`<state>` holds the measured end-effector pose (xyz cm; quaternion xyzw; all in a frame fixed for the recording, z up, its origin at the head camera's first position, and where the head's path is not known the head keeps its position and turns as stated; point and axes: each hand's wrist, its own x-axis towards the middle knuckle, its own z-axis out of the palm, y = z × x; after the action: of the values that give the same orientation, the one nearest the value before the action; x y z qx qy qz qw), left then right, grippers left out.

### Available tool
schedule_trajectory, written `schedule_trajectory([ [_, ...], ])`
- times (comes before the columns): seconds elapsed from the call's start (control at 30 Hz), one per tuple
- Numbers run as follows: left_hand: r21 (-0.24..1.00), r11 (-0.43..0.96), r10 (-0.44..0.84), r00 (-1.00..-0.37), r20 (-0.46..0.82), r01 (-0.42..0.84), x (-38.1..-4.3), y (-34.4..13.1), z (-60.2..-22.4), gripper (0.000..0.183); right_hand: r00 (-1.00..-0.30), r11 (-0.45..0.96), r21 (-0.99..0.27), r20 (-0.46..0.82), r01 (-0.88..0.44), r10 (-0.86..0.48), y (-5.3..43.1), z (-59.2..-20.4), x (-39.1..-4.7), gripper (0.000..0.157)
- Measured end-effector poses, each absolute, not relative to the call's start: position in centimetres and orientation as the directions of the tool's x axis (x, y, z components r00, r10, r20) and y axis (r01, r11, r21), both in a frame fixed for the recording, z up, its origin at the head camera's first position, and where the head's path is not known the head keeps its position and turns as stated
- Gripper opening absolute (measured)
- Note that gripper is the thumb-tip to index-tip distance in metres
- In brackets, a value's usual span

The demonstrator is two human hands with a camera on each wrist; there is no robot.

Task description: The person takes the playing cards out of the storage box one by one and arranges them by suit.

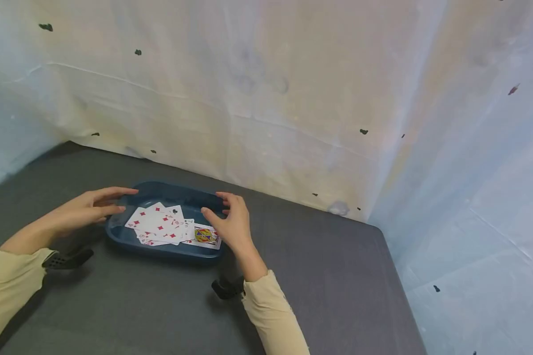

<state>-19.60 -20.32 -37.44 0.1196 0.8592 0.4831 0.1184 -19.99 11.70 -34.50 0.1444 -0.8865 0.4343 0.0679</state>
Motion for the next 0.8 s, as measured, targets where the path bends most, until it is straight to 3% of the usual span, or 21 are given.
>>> schedule_trajectory([
  [0.33,0.886,0.464,0.305,-0.94,-0.155,0.005,-19.4,-21.3,-37.5,0.061,-0.96,0.633,-0.768,-0.099,-0.093,-0.261,6.0,-35.3,-21.9,0.05],
  [0.6,0.906,0.424,0.322,-0.934,-0.153,-0.002,-19.7,-20.5,-37.4,0.06,-0.949,0.656,-0.755,-0.2,-0.01,-0.245,3.7,-36.2,-22.3,0.051],
  [0.8,0.914,0.405,0.334,-0.93,-0.155,-0.007,-19.8,-20.1,-37.5,0.06,-0.946,0.74,-0.672,-0.218,-0.032,-0.239,3.2,-37.1,-22.4,0.055],
])
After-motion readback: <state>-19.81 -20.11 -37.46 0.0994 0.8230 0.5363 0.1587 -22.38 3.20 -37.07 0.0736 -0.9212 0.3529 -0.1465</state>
